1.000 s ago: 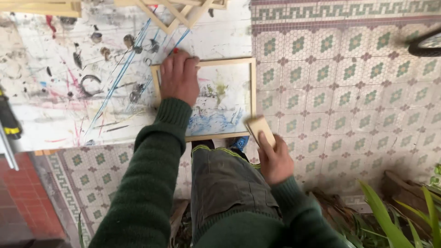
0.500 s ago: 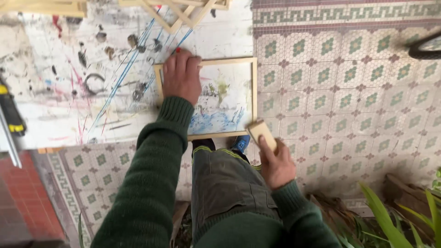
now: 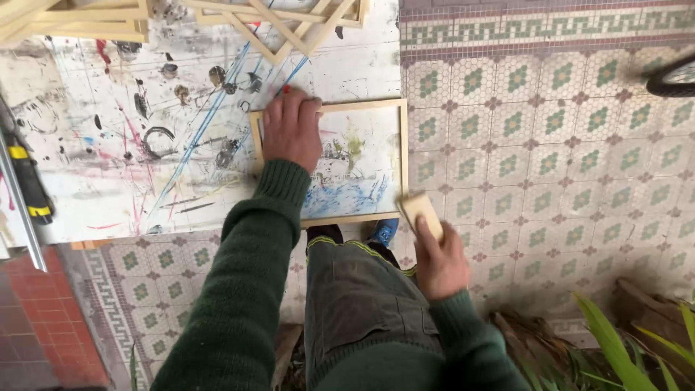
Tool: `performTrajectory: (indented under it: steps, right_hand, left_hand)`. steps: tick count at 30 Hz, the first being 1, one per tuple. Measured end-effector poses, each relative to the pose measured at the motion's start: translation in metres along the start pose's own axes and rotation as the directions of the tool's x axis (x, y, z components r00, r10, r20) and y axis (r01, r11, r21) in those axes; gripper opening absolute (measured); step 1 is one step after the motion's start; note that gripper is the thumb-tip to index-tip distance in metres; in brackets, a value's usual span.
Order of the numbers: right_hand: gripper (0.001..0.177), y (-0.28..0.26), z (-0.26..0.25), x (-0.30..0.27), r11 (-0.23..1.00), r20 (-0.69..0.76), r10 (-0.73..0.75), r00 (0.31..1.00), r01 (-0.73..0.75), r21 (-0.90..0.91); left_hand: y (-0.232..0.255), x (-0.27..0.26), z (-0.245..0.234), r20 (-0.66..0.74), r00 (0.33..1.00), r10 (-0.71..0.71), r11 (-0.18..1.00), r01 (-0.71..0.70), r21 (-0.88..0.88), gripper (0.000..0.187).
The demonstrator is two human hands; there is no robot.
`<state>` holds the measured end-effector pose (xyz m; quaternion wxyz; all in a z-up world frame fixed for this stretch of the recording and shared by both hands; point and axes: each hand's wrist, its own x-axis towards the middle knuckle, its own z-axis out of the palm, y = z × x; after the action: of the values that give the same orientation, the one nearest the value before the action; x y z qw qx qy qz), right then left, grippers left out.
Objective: The recorder is sanding the edges of a small wooden picture frame using a sanding block on a workbench.
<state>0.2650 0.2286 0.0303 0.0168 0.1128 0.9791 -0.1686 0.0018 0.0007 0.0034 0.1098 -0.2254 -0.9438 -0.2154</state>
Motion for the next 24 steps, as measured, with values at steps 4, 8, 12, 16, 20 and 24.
performTrajectory:
  steps: [4,8,12,16,20,24]
  right_hand:
    - [0.050,-0.017,0.006,0.102,0.991,-0.228,-0.099,0.968,0.118,0.069]
    - [0.050,-0.027,-0.005,0.120,0.991,-0.075,-0.008,0.997,0.018,0.136]
    - [0.053,-0.009,0.007,0.009,0.970,-0.090,-0.055,0.994,0.075,0.231]
    - [0.049,-0.019,0.013,0.045,0.962,0.049,0.124,0.991,-0.132,0.241]
    - [0.048,-0.028,0.026,0.171,0.897,0.024,0.137,0.990,-0.135,0.421]
    - [0.047,-0.029,0.010,0.130,0.755,-0.114,-0.020,0.993,0.089,0.649]
  left_hand:
    - [0.000,0.003,0.000,0.011,1.000,-0.013,1.000,0.013,-0.009,0.017]
    - [0.001,-0.002,-0.007,0.048,0.998,-0.028,1.000,0.028,-0.005,0.018]
    - [-0.006,-0.004,0.003,0.024,1.000,0.002,1.000,-0.002,0.009,0.018]
    - [-0.001,-0.002,0.000,0.032,0.999,-0.001,1.000,0.002,-0.012,0.018]
    - [0.000,0.002,-0.001,0.031,0.999,-0.015,1.000,0.015,0.004,0.019]
    - [0.001,0.006,-0.009,0.084,0.995,-0.047,0.999,0.048,-0.003,0.021]
